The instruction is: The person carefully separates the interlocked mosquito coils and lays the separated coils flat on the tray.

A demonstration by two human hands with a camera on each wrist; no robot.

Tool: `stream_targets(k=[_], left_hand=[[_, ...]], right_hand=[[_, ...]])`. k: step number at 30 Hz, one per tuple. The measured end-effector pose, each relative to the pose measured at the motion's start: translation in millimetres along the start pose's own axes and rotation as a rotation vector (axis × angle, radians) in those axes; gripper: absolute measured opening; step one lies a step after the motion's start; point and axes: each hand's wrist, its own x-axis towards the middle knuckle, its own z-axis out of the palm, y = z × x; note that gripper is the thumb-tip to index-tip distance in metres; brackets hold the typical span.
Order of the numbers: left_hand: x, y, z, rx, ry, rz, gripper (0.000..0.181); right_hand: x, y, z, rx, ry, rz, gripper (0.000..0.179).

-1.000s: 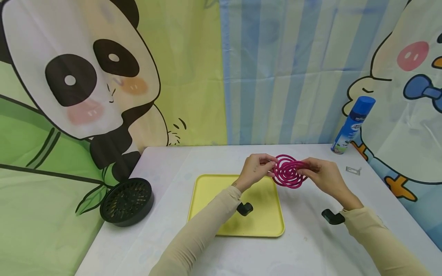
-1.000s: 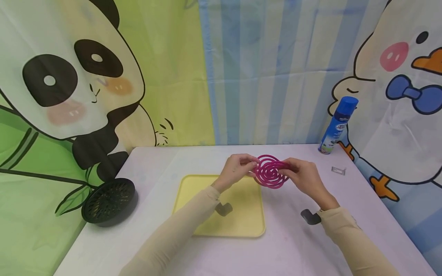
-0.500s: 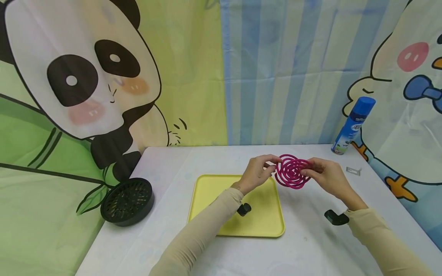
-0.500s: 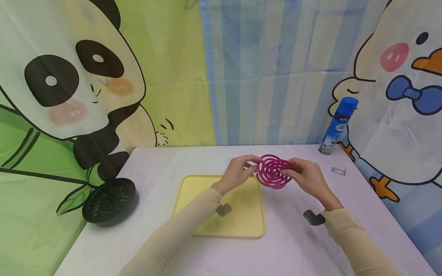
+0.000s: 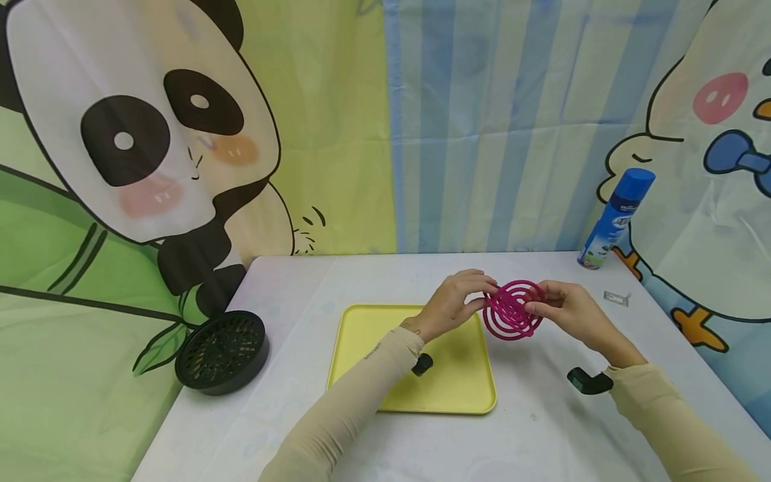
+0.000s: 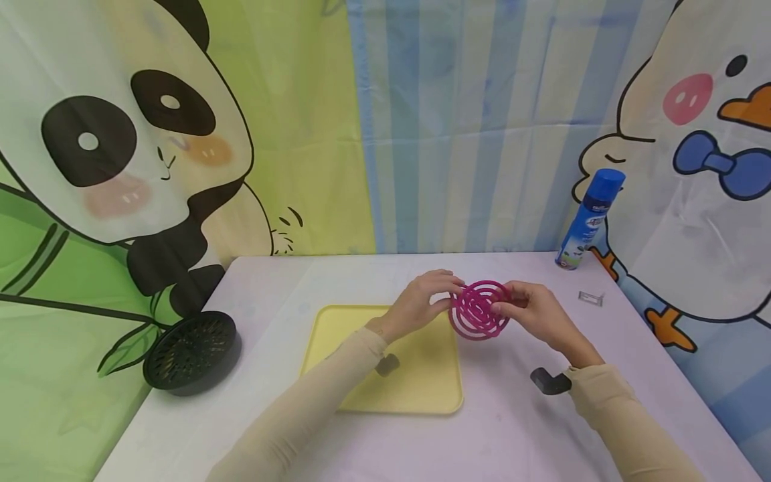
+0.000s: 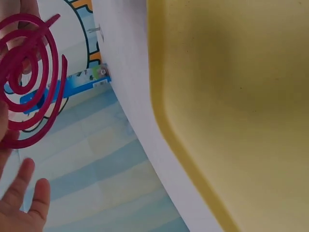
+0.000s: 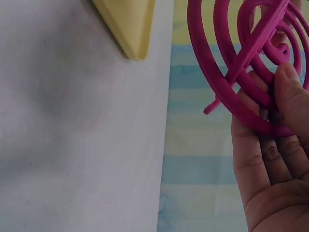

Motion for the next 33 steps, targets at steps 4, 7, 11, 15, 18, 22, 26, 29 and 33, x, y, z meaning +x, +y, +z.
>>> stream_targets(k=[4, 7, 11, 15, 18, 22, 26, 29, 33], left_hand=[[0.4, -1.9, 1.3, -0.101, -0.010, 0.061, 0.018], [-0.1, -0.8, 0.7, -0.173, -0.040, 0.064, 0.018], [-0.5, 2.4, -1.3, -0.230, -0.064, 0.033, 0.020], [1.8, 6.2, -4.1, -0.293, -0.060, 0.020, 0.022], [4.6, 9.6, -6.9, -0.351, -0.078, 0.007, 0.022], [8.0, 14.3, -9.5, -0.428, -0.119, -0.062, 0.021], [9.4, 16.7, -9.4, -0.491, -0.144, -0.144, 0.019], [9.5, 18.4, -9.2, -0.525, -0.150, -0.198, 0.018], [9.8, 20.9, -10.3, -0.541, -0.139, -0.267, 0.017]], right_hand=[[0.2, 0, 0, 0.051, -0.041, 0.023, 0.042], [-0.3, -1, 0, 0.095, -0.067, 0.037, 0.043], [-1.0, -1, -1, 0.147, -0.082, 0.056, 0.047], [-0.7, -1, -2, 0.194, -0.096, 0.067, 0.049], [0.6, -2, -1, 0.244, -0.117, 0.061, 0.048], [2.1, -2, 0, 0.326, -0.142, 0.035, 0.042], [2.8, 0, 2, 0.418, -0.176, 0.013, 0.032], [2.6, 1, 3, 0.513, -0.216, -0.008, 0.026], [2.1, -1, 4, 0.608, -0.247, -0.022, 0.027]])
